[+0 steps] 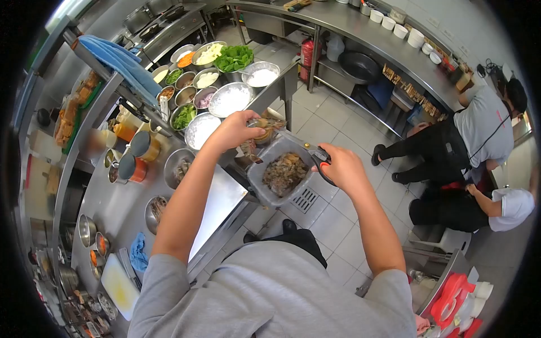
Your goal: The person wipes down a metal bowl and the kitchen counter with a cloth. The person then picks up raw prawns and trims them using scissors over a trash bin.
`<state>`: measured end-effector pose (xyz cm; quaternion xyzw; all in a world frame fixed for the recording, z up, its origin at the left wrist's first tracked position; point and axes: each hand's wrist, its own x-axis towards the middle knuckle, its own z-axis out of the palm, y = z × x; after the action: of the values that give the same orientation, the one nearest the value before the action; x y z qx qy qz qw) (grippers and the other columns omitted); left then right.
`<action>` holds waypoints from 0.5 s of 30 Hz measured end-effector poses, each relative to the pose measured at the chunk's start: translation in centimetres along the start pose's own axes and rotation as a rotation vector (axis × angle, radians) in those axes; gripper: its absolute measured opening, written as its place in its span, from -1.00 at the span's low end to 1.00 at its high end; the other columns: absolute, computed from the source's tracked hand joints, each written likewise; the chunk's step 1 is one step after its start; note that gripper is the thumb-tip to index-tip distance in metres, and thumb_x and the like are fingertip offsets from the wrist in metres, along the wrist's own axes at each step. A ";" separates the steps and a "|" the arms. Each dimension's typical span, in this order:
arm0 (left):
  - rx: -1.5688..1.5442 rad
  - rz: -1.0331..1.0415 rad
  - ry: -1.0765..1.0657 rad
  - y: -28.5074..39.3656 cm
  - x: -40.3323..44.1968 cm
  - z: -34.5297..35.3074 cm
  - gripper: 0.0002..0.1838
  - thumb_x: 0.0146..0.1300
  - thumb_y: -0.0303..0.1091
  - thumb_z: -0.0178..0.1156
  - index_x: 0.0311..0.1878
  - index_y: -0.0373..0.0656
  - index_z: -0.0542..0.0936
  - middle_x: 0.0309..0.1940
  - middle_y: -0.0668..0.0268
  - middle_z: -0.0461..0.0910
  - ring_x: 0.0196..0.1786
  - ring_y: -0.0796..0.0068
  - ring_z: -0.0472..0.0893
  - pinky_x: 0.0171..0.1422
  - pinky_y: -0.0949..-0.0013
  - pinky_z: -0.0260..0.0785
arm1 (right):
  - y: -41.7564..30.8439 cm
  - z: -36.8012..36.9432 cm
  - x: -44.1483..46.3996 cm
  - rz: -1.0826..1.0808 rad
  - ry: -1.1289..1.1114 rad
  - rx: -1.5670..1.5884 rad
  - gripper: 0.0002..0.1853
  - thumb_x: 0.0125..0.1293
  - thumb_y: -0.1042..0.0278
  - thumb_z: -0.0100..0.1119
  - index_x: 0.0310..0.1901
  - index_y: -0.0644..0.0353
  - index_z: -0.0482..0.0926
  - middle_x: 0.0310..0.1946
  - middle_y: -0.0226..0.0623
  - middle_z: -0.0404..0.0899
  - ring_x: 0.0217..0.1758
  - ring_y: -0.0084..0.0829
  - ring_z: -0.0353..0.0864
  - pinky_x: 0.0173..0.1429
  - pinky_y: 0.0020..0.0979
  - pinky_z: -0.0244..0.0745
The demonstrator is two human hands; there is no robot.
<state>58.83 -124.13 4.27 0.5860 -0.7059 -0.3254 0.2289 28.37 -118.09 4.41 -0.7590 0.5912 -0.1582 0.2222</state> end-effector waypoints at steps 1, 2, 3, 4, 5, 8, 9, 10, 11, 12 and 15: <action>0.000 0.002 -0.003 -0.4 0.4 0.7 -0.51 0.14 -0.24 0.43 0.08 -0.34 0.62 -0.25 0.11 0.70 -0.21 0.39 0.63 -0.05 0.30 0.47 | 0.7 0.5 0.3 0.004 0.001 0.000 -0.47 0.04 0.18 0.51 0.07 0.16 0.65 -0.30 -0.03 0.71 -0.22 0.00 0.69 -0.10 -0.15 0.51; 0.007 -0.010 0.005 -0.8 0.8 1.4 -0.50 0.14 -0.24 0.43 0.08 -0.34 0.62 -0.24 0.07 0.70 -0.19 0.34 0.65 -0.03 0.28 0.47 | 1.3 0.9 0.5 -0.007 0.007 -0.011 -0.48 0.04 0.19 0.51 0.06 0.15 0.65 -0.32 -0.03 0.71 -0.25 0.01 0.69 -0.12 -0.14 0.51; 0.014 -0.023 0.014 -1.0 1.1 2.0 -0.49 0.13 -0.23 0.43 0.09 -0.35 0.62 -0.22 0.04 0.70 -0.17 0.30 0.66 0.00 0.26 0.47 | 1.8 1.3 0.8 -0.019 0.012 -0.022 -0.49 0.03 0.20 0.51 0.05 0.15 0.66 -0.35 -0.03 0.71 -0.27 0.02 0.69 -0.14 -0.12 0.52; 0.013 -0.023 0.014 -1.3 1.3 2.4 -0.49 0.13 -0.23 0.43 0.09 -0.35 0.62 -0.22 0.04 0.70 -0.17 0.30 0.66 0.00 0.26 0.47 | 2.3 1.6 1.2 -0.018 0.012 -0.023 -0.49 0.03 0.20 0.51 0.05 0.15 0.66 -0.35 -0.03 0.71 -0.27 0.02 0.69 -0.14 -0.12 0.52; 0.016 -0.046 0.008 -1.6 1.5 2.8 -0.49 0.13 -0.24 0.44 0.09 -0.35 0.62 -0.20 0.00 0.70 -0.15 0.25 0.67 0.02 0.25 0.47 | 2.7 1.9 1.7 -0.002 -0.048 -0.035 -0.47 0.04 0.15 0.51 0.07 0.11 0.66 -0.31 -0.03 0.71 -0.22 0.00 0.70 -0.11 -0.11 0.54; 0.015 -0.073 0.023 -3.0 1.8 4.0 -0.48 0.12 -0.25 0.45 0.10 -0.35 0.61 -0.17 -0.05 0.70 -0.12 0.17 0.68 0.06 0.23 0.47 | 3.5 2.6 2.2 0.028 -0.130 -0.064 -0.44 0.02 0.08 0.53 0.08 0.08 0.66 -0.29 -0.04 0.72 -0.16 -0.02 0.70 -0.08 -0.10 0.56; 0.011 -0.077 0.040 -3.7 1.9 4.4 -0.47 0.11 -0.25 0.45 0.11 -0.35 0.61 -0.16 -0.07 0.69 -0.10 0.14 0.68 0.09 0.23 0.47 | 3.7 2.7 2.2 0.045 -0.151 -0.080 -0.43 0.00 0.08 0.54 0.07 0.09 0.66 -0.31 -0.04 0.71 -0.16 -0.01 0.70 -0.07 -0.10 0.56; 0.027 -0.079 0.066 -4.4 1.9 4.7 -0.53 0.13 -0.32 0.44 0.09 -0.32 0.61 -0.18 0.02 0.71 -0.09 0.27 0.69 0.09 0.25 0.47 | 3.9 2.6 2.1 0.043 -0.153 -0.081 -0.43 0.00 0.08 0.54 0.07 0.09 0.66 -0.31 -0.04 0.71 -0.16 -0.01 0.70 -0.07 -0.10 0.56; 0.026 -0.081 0.068 -5.3 1.7 5.0 -0.53 0.13 -0.32 0.44 0.09 -0.32 0.61 -0.18 0.02 0.71 -0.09 0.27 0.69 0.09 0.25 0.47 | 4.2 2.5 1.8 0.055 -0.169 -0.062 -0.40 -0.01 0.08 0.56 0.10 0.09 0.64 -0.29 -0.05 0.70 -0.15 -0.03 0.69 -0.06 -0.13 0.55; -0.048 -0.108 0.057 -6.0 1.4 4.9 -0.58 0.14 -0.37 0.43 0.06 -0.30 0.61 -0.20 0.08 0.71 -0.09 0.35 0.68 0.09 0.27 0.46 | 4.5 2.4 1.4 0.068 -0.186 -0.042 -0.37 -0.02 0.08 0.58 0.12 0.09 0.63 -0.27 -0.05 0.69 -0.15 -0.06 0.68 -0.05 -0.16 0.54; -0.116 -0.137 0.055 -6.2 -0.4 4.0 -0.66 0.17 -0.45 0.39 0.02 -0.24 0.60 -0.22 0.20 0.70 -0.10 0.48 0.66 0.06 0.33 0.46 | 7.0 3.2 0.2 0.032 -0.158 0.274 -0.27 -0.05 0.10 0.62 0.21 0.06 0.57 -0.20 -0.15 0.64 -0.16 -0.23 0.62 -0.04 -0.27 0.51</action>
<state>60.29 -123.60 -2.98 0.6273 -0.6377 -0.3642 0.2591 24.25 -119.24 -1.93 -0.7222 0.5566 -0.1738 0.3720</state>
